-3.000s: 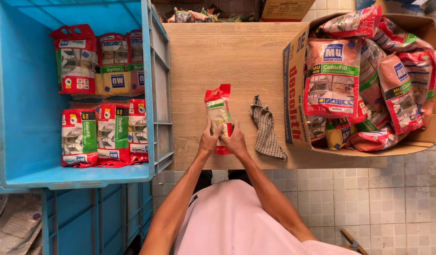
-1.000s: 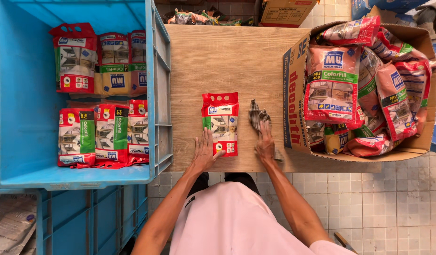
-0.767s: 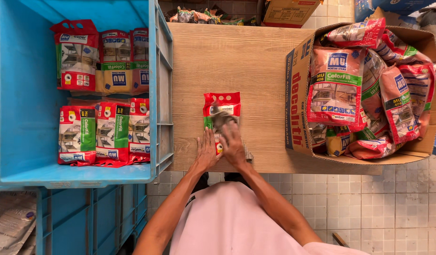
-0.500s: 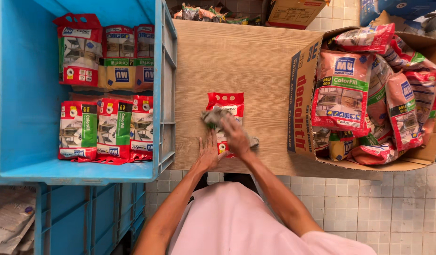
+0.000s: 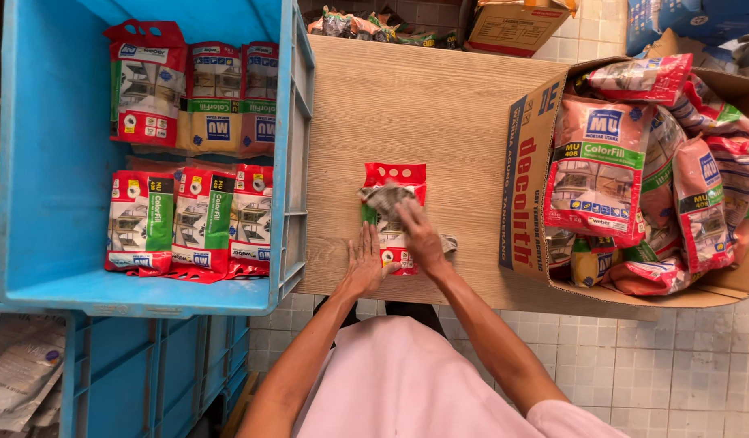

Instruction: The person repeatedly picks up small, red and green packages from a cardboard box, wipes them with a checkered cloth on a wooden table, and places them into a blue plastic crate. This process is repeated for several packages throughout the video.

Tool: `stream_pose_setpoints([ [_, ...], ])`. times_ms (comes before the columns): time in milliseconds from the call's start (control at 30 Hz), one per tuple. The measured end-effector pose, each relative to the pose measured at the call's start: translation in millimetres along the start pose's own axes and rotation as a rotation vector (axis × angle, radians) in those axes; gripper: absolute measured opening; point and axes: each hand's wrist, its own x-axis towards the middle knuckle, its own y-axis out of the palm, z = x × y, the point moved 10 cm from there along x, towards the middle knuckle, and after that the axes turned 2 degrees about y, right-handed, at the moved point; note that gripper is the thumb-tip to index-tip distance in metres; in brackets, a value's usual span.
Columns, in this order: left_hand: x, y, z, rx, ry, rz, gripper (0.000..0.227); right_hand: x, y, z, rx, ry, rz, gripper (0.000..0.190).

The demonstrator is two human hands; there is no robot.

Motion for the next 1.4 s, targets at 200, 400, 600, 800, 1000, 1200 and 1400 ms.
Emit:
stream_pose_setpoints([
  [200,3.6,5.6,1.4,-0.003,-0.032,0.027,0.109,63.0,69.0,-70.4,-0.262,0.055,-0.033,0.048],
  [400,10.7,17.5,12.7,0.065,-0.061,0.036,0.106,61.7,87.7,28.3,-0.187,-0.225,0.047,0.039],
  [600,8.2,13.1,7.1,0.009,-0.079,0.024,0.110,50.1,66.0,-20.6,-0.177,-0.026,-0.022,0.044],
  [800,10.7,17.9,10.5,0.031,-0.084,0.045,0.112,91.9,86.9,-24.8,-0.328,0.050,-0.048,0.047],
  [1000,11.8,20.2,13.5,0.034,-0.110,0.061,0.113,58.9,42.2,43.3,-0.352,-0.192,-0.023,0.050],
  [1200,11.7,16.7,10.8,0.084,-0.121,0.067,0.110,86.1,113.2,-19.1,-0.403,-0.074,-0.067,0.043],
  [1400,15.9,29.4,19.7,0.108,-0.119,0.068,0.106,67.6,49.5,41.9,-0.363,-0.185,-0.097,0.044],
])
